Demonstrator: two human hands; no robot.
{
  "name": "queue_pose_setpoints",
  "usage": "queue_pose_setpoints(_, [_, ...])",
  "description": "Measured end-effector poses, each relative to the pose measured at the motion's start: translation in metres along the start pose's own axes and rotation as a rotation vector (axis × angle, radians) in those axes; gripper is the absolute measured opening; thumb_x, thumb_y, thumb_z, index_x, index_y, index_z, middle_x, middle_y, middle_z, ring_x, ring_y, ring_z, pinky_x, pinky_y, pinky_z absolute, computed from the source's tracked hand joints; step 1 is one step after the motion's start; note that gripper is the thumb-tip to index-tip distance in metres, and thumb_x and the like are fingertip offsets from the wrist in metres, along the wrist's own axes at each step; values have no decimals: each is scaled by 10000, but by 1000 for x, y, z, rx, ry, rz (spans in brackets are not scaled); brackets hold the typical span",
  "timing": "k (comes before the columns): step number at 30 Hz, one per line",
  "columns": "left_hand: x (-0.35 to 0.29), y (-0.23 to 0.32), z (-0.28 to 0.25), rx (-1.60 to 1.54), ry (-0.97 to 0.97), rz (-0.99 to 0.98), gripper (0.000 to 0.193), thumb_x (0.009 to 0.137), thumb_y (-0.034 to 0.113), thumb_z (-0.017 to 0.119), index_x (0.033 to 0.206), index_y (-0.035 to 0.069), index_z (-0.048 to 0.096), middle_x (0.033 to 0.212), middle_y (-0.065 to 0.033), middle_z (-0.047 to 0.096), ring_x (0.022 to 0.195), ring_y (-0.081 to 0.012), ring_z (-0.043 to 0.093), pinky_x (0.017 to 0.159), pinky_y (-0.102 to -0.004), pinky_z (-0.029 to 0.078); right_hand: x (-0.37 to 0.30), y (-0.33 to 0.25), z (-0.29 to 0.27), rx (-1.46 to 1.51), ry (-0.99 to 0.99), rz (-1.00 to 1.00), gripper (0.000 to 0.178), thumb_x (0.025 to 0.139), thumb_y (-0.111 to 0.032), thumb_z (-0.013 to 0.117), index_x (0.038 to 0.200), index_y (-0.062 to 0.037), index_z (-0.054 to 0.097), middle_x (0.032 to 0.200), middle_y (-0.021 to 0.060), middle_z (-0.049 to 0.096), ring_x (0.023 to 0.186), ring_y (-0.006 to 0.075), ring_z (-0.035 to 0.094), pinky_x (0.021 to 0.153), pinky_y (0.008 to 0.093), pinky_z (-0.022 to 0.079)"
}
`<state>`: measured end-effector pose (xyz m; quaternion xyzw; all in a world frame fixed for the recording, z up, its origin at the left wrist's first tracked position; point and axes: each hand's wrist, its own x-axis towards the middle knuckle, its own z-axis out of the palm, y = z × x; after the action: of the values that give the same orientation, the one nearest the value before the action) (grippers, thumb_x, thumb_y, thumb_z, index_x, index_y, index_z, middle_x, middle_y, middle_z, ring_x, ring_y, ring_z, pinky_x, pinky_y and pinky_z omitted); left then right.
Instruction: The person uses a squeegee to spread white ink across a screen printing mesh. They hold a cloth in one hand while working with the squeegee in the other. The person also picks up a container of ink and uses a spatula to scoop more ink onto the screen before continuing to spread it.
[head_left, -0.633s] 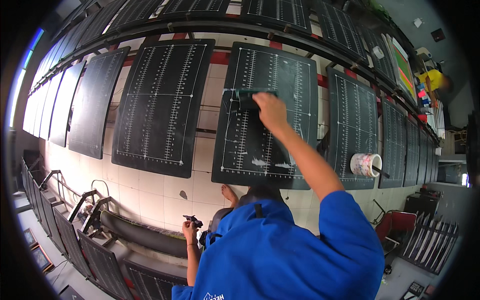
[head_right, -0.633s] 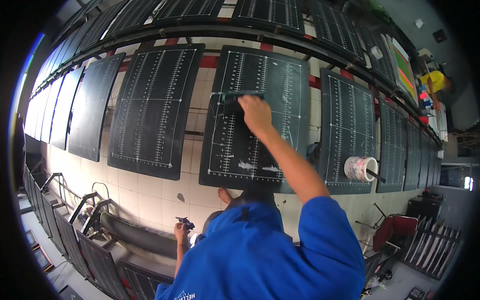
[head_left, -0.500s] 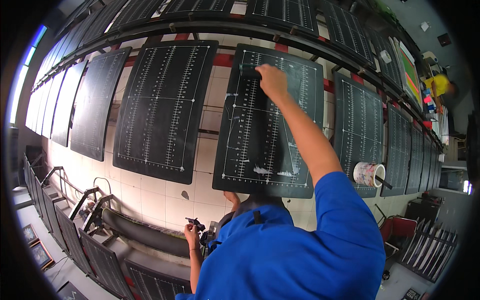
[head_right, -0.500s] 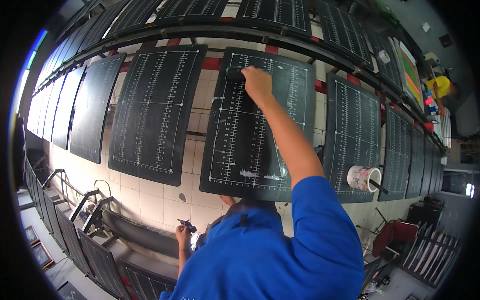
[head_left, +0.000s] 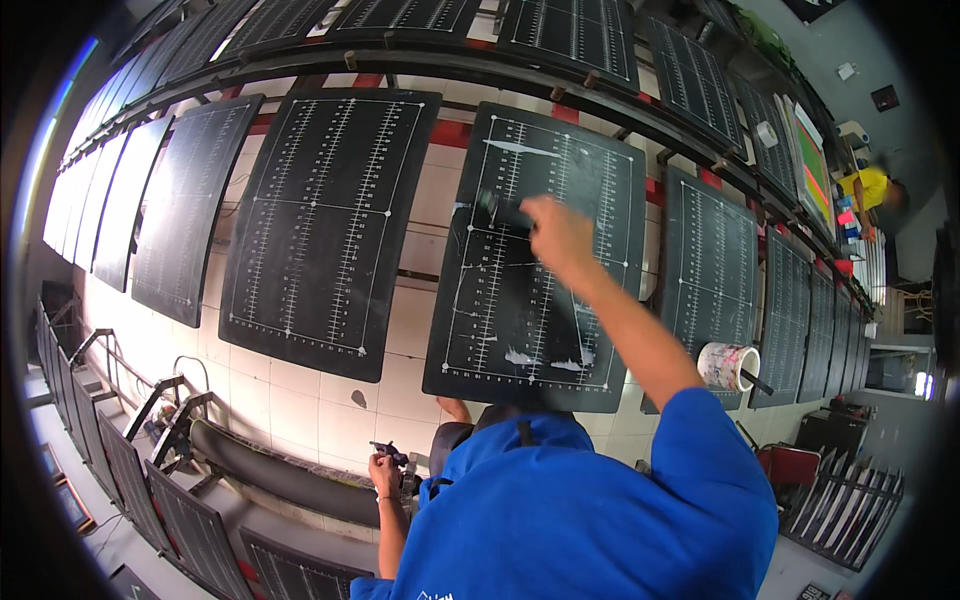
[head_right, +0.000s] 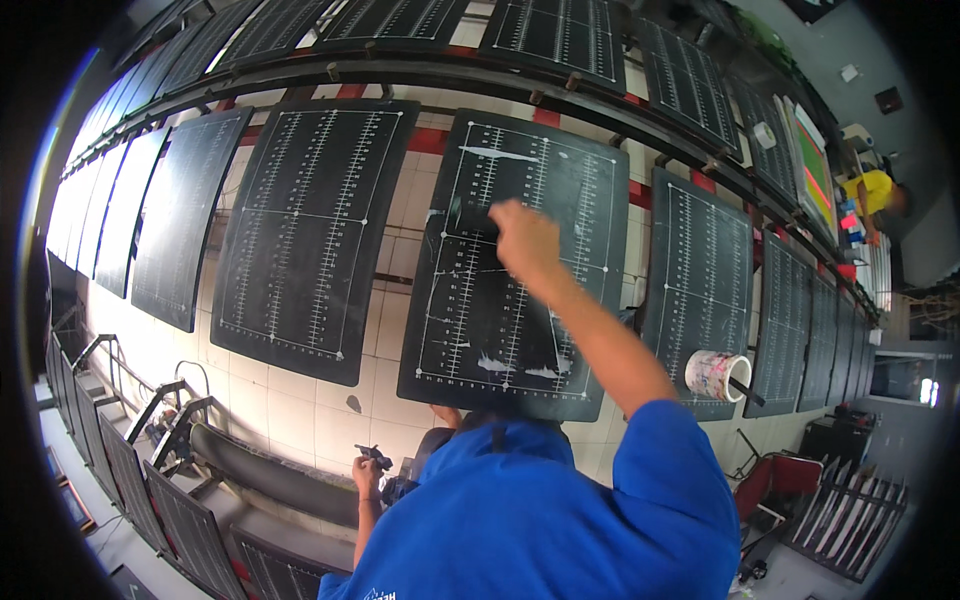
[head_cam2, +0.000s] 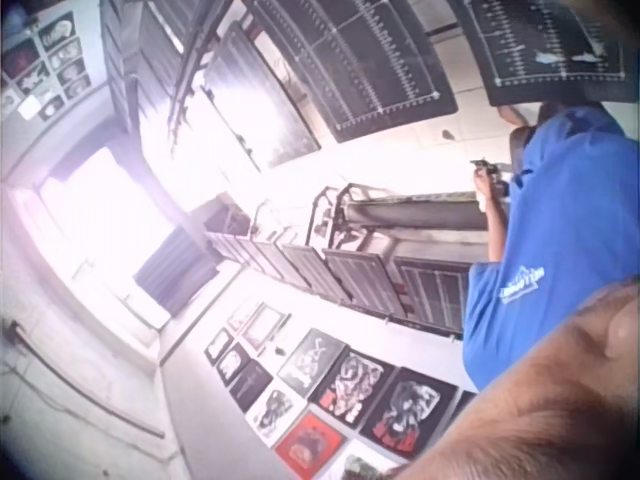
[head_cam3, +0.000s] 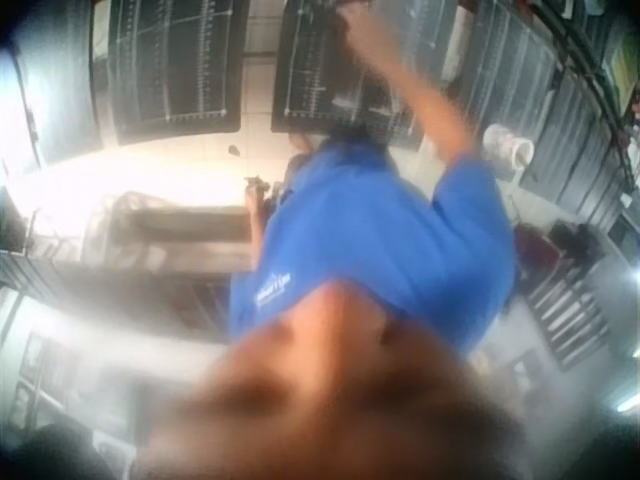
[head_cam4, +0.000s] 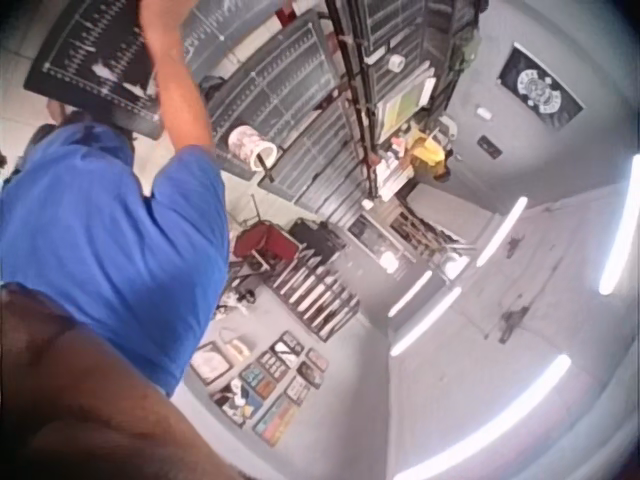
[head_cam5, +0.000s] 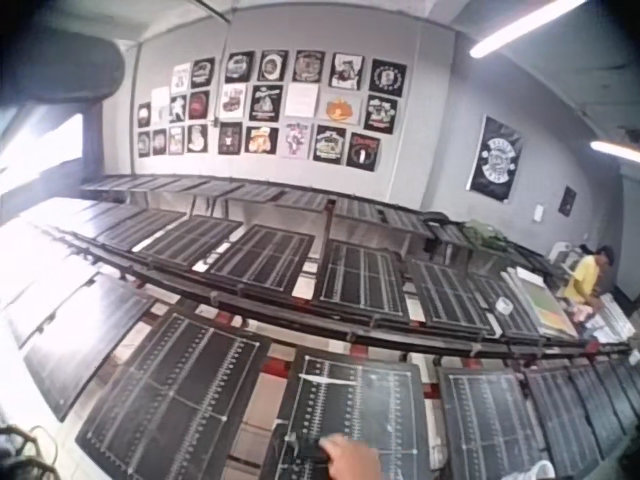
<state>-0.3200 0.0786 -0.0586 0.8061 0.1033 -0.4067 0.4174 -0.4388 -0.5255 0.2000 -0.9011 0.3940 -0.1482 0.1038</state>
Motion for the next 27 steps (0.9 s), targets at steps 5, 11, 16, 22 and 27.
queue_pose_setpoints(5, [-24,30,-5,-15,57,90,146,900,93,626,1024,47,564,868,-43,579,722,-110,564,531,-249,492,122,72,32,-171,277,79,210,819,-58,576,990,-88,695,953,113,673,898,342,674,758,471,541])
queue_pose_setpoints(11, [-28,-16,-13,-83,64,8,139,893,87,636,1003,36,569,825,-43,596,664,-110,564,519,-255,498,96,14,54,-149,190,18,151,806,-69,588,922,-92,682,937,96,664,898,321,665,731,460,546])
queue_pose_setpoints(16, [2,-46,-18,23,18,-14,178,862,90,646,1016,35,575,817,-52,613,660,-125,579,503,-263,494,9,-34,44,-47,170,-128,210,803,-52,562,985,-74,665,928,80,631,893,295,641,733,434,545])
queue_pose_setpoints(22, [26,-37,-19,2,-46,-50,192,870,101,643,1037,46,566,854,-65,623,703,-161,627,546,-303,560,-136,-99,24,21,-35,-108,471,707,-7,647,1171,-88,644,1079,25,632,1005,245,615,806,375,553])
queue_pose_setpoints(27, [29,-24,-25,-40,-75,-21,172,894,102,634,1047,67,564,848,-54,610,703,-150,614,553,-292,551,-208,-110,-5,55,-139,-39,395,759,-29,633,1144,-110,666,1093,8,646,1007,238,631,832,386,549])
